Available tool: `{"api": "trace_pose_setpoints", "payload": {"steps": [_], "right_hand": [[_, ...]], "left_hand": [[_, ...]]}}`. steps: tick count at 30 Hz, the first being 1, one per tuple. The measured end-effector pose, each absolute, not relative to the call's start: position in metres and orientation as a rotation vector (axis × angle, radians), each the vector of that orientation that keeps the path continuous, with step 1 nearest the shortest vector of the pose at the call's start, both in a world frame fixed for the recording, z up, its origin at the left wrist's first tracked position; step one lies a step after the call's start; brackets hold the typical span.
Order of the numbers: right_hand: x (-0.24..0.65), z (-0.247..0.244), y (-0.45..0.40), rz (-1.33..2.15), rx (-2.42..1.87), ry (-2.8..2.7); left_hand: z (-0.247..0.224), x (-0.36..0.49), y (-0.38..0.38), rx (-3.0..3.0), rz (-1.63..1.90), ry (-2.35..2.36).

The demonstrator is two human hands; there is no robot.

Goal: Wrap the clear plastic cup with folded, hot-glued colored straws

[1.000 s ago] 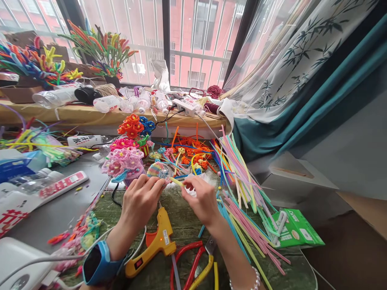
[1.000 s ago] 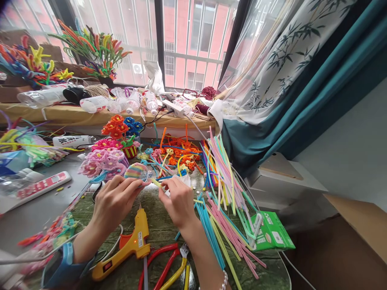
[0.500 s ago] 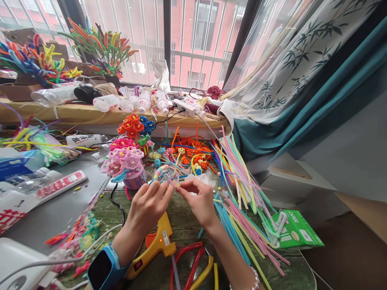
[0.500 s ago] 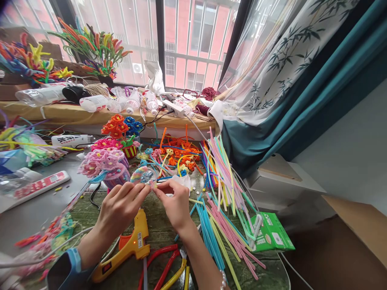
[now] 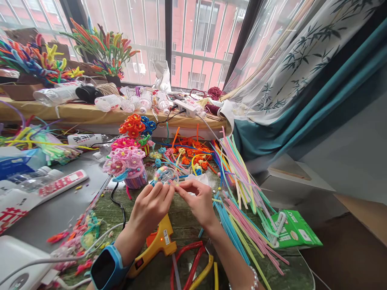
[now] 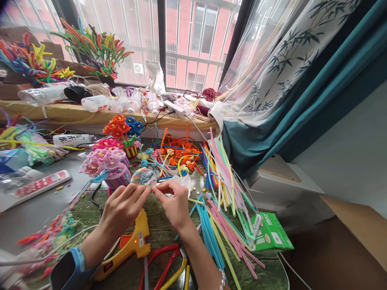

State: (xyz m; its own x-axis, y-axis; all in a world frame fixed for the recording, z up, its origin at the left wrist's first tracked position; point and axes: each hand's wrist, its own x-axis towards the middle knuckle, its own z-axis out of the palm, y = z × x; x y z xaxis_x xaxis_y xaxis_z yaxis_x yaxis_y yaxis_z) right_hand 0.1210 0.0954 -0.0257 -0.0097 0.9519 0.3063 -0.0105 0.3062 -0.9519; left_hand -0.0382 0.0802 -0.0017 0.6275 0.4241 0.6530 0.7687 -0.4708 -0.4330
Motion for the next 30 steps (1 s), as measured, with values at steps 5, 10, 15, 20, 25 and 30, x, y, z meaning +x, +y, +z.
{"api": "trace_pose_setpoints", "payload": {"steps": [5,10,15,20,25,30], "right_hand": [[0.119,-0.028,0.097,1.076,-0.952,-1.293],[0.117,-0.028,0.098,1.208,-0.914,-1.151],[0.117,-0.026,0.098,1.291,-0.901,-1.085],[0.115,-0.024,0.098,1.29,-0.874,-1.103],[0.121,-0.023,0.101,1.214,-0.897,-1.091],[0.134,-0.015,0.101,0.954,-0.935,-1.254]], "left_hand": [[0.0,-0.038,0.079,-2.136,-0.665,-0.9],[0.0,-0.037,0.078,-2.133,-0.696,-0.873],[-0.01,-0.041,0.08,-2.161,-0.746,-0.851],[-0.017,-0.047,0.08,-2.196,-0.839,-0.82],[-0.005,-0.041,0.078,-2.277,-1.065,-0.982],[0.008,-0.039,0.074,-2.455,-1.453,-1.265]]}}
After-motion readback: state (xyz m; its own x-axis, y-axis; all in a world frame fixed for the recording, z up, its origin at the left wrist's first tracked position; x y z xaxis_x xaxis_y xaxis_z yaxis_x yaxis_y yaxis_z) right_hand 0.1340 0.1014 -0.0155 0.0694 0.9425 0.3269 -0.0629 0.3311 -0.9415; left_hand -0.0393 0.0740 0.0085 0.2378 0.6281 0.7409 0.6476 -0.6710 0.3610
